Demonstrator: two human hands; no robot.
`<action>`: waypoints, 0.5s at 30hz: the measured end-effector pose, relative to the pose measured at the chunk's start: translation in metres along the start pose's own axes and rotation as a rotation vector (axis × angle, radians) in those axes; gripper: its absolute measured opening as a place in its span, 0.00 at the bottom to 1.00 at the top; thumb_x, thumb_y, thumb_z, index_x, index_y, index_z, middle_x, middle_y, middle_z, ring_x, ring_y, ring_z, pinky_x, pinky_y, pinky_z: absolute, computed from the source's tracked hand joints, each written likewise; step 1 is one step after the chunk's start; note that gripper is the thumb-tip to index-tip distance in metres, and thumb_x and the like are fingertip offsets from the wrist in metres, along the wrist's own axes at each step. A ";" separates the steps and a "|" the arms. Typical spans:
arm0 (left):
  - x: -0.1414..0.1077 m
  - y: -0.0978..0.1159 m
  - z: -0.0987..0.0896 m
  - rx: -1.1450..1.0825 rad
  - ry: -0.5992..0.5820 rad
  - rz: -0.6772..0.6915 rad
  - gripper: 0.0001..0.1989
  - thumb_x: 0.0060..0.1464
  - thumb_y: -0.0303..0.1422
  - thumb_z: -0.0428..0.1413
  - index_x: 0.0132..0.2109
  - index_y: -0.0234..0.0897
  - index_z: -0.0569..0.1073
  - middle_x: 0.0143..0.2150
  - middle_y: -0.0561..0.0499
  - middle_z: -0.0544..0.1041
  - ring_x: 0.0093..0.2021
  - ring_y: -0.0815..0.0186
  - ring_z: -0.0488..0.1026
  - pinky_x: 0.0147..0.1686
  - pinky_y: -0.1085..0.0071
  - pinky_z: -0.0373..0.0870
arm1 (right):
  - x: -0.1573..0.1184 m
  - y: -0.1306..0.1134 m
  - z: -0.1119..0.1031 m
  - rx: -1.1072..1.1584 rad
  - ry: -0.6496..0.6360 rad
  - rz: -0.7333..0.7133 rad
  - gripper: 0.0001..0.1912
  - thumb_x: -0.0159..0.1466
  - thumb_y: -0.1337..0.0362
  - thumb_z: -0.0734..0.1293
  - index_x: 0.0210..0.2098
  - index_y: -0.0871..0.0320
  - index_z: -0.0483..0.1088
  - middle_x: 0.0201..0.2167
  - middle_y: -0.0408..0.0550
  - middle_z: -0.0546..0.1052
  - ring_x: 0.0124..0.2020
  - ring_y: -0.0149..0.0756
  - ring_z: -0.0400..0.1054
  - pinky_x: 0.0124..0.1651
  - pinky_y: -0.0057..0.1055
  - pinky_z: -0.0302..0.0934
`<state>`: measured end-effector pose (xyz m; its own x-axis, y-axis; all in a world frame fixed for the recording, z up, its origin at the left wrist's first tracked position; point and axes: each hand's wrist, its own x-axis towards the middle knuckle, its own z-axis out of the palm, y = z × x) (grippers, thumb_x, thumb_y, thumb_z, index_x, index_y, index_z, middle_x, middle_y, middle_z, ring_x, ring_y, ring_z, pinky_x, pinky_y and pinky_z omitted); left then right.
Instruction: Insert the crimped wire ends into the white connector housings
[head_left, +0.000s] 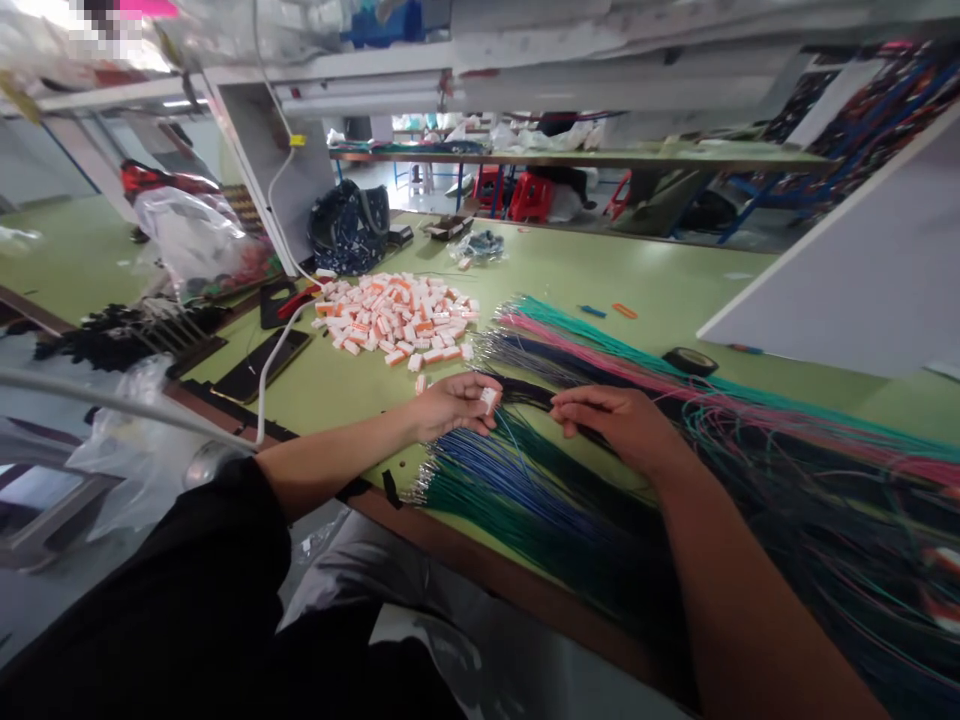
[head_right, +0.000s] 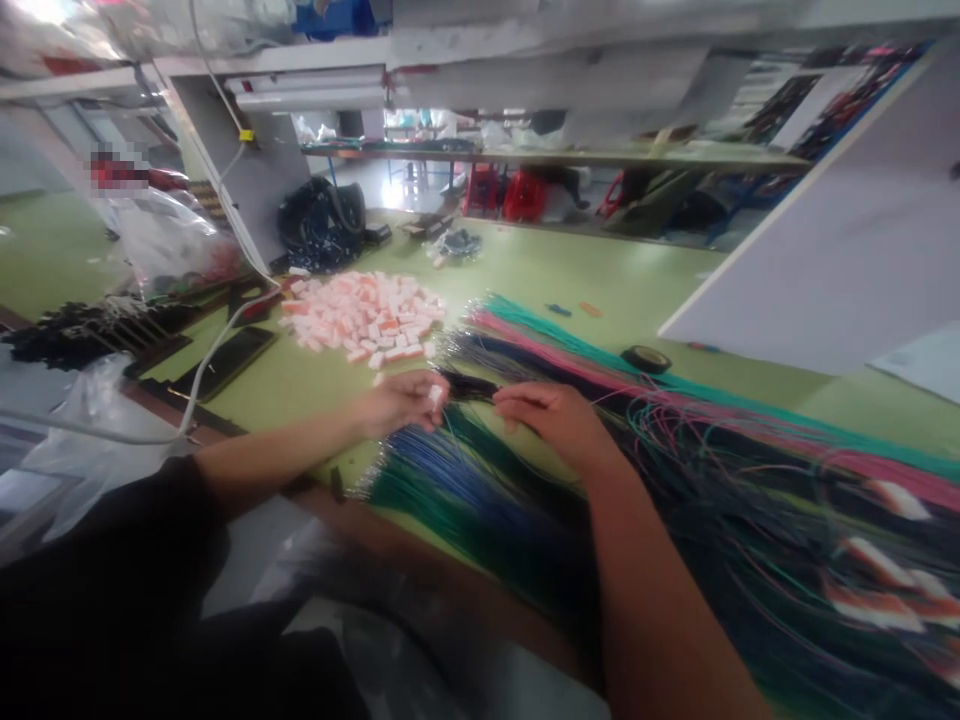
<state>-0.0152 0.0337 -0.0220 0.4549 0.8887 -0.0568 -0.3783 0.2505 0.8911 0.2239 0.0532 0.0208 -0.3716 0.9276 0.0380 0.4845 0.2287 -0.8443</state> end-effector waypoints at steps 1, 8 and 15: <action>0.000 0.000 0.000 0.002 -0.008 0.005 0.17 0.42 0.23 0.62 0.41 0.33 0.70 0.29 0.53 0.74 0.28 0.70 0.75 0.27 0.74 0.72 | -0.001 -0.002 0.001 -0.019 0.025 -0.004 0.17 0.51 0.51 0.68 0.33 0.57 0.76 0.22 0.45 0.76 0.25 0.34 0.68 0.33 0.32 0.61; -0.003 0.001 0.004 -0.012 -0.037 0.008 0.19 0.39 0.25 0.64 0.41 0.33 0.70 0.28 0.54 0.75 0.28 0.68 0.76 0.27 0.75 0.73 | -0.007 -0.025 0.016 -0.204 0.017 -0.170 0.09 0.54 0.60 0.65 0.29 0.56 0.75 0.28 0.44 0.79 0.27 0.33 0.68 0.31 0.29 0.59; -0.005 0.004 0.008 -0.041 -0.009 -0.001 0.17 0.40 0.24 0.62 0.41 0.31 0.71 0.29 0.53 0.75 0.28 0.68 0.76 0.28 0.74 0.74 | -0.008 -0.025 0.030 -0.276 0.082 -0.230 0.08 0.54 0.64 0.63 0.27 0.57 0.74 0.23 0.42 0.76 0.22 0.28 0.64 0.27 0.26 0.55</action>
<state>-0.0130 0.0275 -0.0146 0.4622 0.8851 -0.0537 -0.4105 0.2672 0.8718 0.1907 0.0308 0.0257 -0.4365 0.8608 0.2617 0.5953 0.4944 -0.6334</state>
